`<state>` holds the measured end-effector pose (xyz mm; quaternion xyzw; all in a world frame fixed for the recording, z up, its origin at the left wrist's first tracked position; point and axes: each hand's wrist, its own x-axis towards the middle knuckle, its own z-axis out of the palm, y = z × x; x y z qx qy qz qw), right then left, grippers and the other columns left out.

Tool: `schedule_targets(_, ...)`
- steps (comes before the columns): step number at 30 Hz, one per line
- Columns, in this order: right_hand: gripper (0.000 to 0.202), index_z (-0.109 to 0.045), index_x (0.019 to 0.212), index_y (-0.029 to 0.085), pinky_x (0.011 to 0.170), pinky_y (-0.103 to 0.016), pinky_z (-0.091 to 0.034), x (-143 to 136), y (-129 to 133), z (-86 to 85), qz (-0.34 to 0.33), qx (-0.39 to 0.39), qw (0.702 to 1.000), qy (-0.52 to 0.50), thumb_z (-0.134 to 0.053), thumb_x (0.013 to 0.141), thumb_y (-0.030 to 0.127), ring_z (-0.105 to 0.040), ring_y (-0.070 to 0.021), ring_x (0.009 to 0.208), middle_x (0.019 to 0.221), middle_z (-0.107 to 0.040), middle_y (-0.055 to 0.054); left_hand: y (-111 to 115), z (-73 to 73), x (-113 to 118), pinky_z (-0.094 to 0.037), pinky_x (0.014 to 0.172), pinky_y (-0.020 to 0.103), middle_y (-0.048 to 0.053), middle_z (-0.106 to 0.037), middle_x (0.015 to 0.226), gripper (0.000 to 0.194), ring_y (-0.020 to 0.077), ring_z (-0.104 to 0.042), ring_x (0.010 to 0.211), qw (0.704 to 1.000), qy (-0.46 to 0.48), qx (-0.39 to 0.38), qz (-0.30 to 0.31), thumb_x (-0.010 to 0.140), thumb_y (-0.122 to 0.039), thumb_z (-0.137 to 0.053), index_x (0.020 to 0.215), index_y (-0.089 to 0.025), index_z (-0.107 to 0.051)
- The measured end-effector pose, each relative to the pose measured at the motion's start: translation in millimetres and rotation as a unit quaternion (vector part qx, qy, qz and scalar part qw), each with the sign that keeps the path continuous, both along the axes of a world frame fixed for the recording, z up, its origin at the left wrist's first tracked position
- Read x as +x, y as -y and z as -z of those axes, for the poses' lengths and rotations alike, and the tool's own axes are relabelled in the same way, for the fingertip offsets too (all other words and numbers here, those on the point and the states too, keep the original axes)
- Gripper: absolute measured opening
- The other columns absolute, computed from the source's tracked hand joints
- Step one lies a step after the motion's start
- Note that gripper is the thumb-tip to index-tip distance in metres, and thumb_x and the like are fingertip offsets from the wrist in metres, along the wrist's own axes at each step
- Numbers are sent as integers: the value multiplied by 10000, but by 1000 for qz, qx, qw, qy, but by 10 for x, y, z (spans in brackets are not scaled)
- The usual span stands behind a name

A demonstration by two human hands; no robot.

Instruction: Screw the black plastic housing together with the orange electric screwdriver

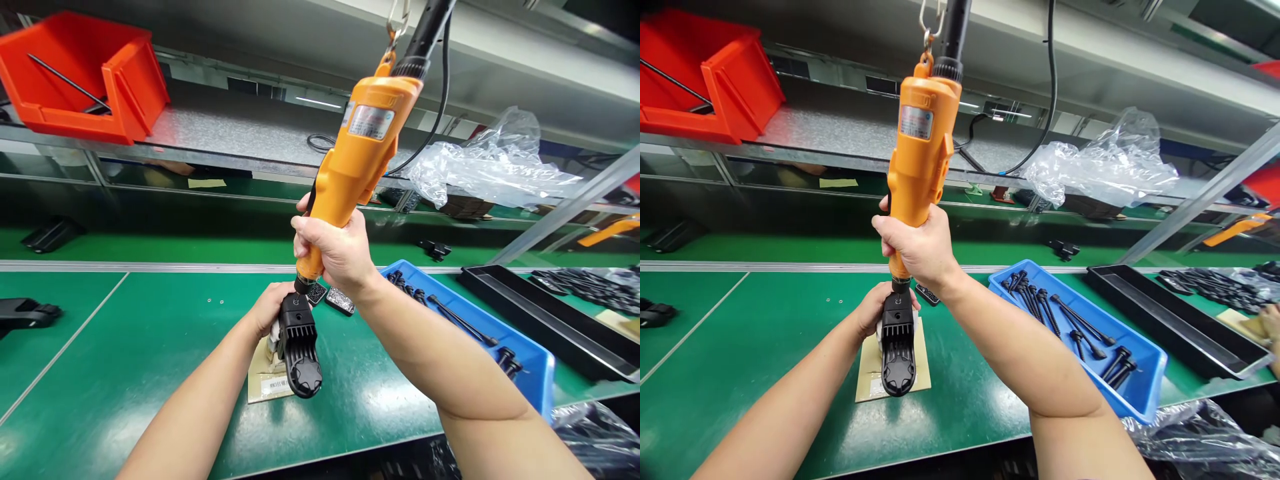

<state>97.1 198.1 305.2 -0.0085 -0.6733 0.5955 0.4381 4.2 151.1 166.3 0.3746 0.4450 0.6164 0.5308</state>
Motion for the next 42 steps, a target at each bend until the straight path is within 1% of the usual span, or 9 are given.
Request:
schedule_targets(4,309,-600,1001,177,462,-233,-406,-32,5,13,-14,-10,1000,5,-759,751,266,-485,-108,434,503,-540,74,2,18,1,-427,587,280,111,-683,679,410,179,-558,604,1000,-13,13,1,683,-478,-610,676,-86,-730)
schedule_targets(9,258,-571,852,179,451,-224,-395,-73,21,18,-18,-11,999,28,-773,719,271,-480,-109,425,488,-530,65,0,34,9,-454,618,286,127,-708,734,364,198,-596,648,1000,-1,9,-18,658,-443,-630,691,-93,-723)
schedule_targets(11,297,-581,893,179,473,-219,-399,-70,20,24,-19,-11,999,27,-790,711,283,-485,-105,446,509,-531,68,-5,40,10,-449,604,283,126,-702,721,360,193,-590,630,1000,0,11,-19,647,-436,-635,690,-89,-720)
schedule_targets(14,396,-575,1001,196,537,-229,-428,-23,-9,27,-96,-50,994,3,-750,770,466,-503,-106,523,617,-556,51,-19,50,11,-431,577,279,115,-680,667,375,177,-561,581,1000,2,10,-18,656,-447,-631,690,-84,-718)
schedule_targets(18,559,-573,1048,199,588,-274,-474,63,-56,5,-183,-93,979,-10,-513,831,711,-540,-147,612,724,-588,-6,-38,55,10,-422,569,278,124,-676,656,400,177,-556,569,1000,14,-4,-17,651,-467,-633,698,-78,-714)
schedule_targets(24,453,-542,1040,235,451,-252,-407,-3,3,-41,-120,-124,982,-70,-454,850,637,-468,-131,524,767,-587,-6,-44,83,-8,-440,591,288,111,-670,653,415,185,-570,576,1000,13,10,-9,662,-495,-656,714,-87,-705)
schedule_targets(28,475,-550,1009,252,415,-245,-373,-60,41,-38,-84,-112,988,-67,-449,861,691,-445,-120,488,733,-563,7,-43,94,-19,-444,590,288,113,-679,677,409,178,-566,573,1000,14,6,-10,666,-491,-661,712,-88,-711)
schedule_targets(35,380,-563,782,189,447,-234,-372,-26,47,-31,-54,-43,998,5,-830,708,449,-419,-86,436,512,-459,75,0,7,-1,-434,594,293,98,-662,635,373,182,-553,577,1000,7,0,-7,661,-461,-647,684,-96,-717)
schedule_targets(42,372,-639,1041,208,509,-235,-442,0,25,-56,-54,-54,997,-15,-766,779,438,-516,-99,521,617,-550,57,-66,69,-40,-442,627,302,118,-698,722,386,188,-572,625,1000,17,20,9,684,-474,-652,700,-96,-725)
